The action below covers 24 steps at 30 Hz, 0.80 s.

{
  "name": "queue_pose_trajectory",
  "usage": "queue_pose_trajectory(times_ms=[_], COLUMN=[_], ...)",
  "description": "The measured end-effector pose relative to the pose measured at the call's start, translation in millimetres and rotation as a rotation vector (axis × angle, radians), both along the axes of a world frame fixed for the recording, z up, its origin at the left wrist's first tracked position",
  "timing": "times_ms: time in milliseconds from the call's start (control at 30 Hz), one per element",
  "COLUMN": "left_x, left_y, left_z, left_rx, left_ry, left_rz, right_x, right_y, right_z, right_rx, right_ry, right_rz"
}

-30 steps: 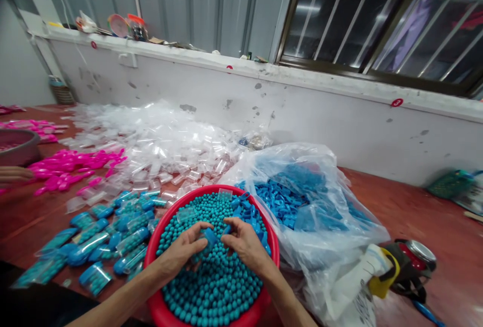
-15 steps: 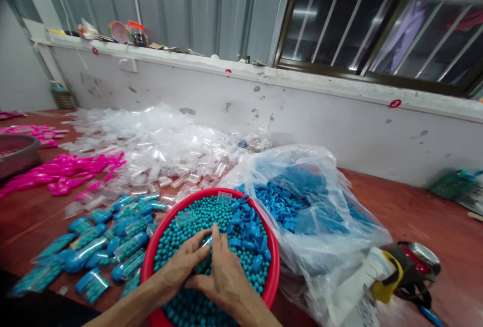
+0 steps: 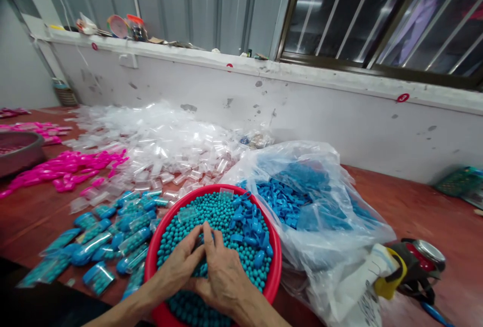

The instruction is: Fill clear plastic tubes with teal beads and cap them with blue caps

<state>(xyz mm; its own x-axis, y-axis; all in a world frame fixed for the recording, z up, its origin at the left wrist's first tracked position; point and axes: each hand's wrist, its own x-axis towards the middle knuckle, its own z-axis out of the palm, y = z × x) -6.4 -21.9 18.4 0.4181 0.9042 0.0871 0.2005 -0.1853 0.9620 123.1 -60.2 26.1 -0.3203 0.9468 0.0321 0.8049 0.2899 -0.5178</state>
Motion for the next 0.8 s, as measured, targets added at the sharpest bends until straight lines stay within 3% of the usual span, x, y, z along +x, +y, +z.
queue_pose_trajectory(times_ms=[67, 167, 267, 333, 400, 533, 667, 800], left_x=[-26, -78, -126, -143, -142, -100, -48, -29], left_y=[7, 23, 36, 41, 42, 38, 36, 36], left_z=[5.4, 8.5, 6.5, 4.6, 3.6, 6.3, 7.4, -2.0], left_rx=[0.047, 0.112, 0.171, 0.341, 0.498, 0.558, 0.410, 0.356], left_ry=[0.101, 0.290, 0.658, 0.831, 0.863, 0.784, 0.930, 0.989], left_rz=[0.061, 0.261, 0.502, 0.632, 0.676, 0.498, 0.225, -0.045], right_x=[2, 0, -14, -27, -39, -48, -42, -21], right_y=[8, 33, 66, 87, 103, 109, 86, 58], right_z=[5.9, 11.3, 9.5, 4.7, -1.9, -15.5, -25.3, -25.0], right_rx=[0.003, 0.068, 0.137, 0.160, 0.147, 0.137, 0.157, 0.156], right_ry=[-0.025, -0.066, -0.136, -0.229, -0.331, -0.410, -0.464, -0.487], right_rz=[0.066, 0.070, 0.058, 0.053, 0.047, 0.074, 0.099, 0.112])
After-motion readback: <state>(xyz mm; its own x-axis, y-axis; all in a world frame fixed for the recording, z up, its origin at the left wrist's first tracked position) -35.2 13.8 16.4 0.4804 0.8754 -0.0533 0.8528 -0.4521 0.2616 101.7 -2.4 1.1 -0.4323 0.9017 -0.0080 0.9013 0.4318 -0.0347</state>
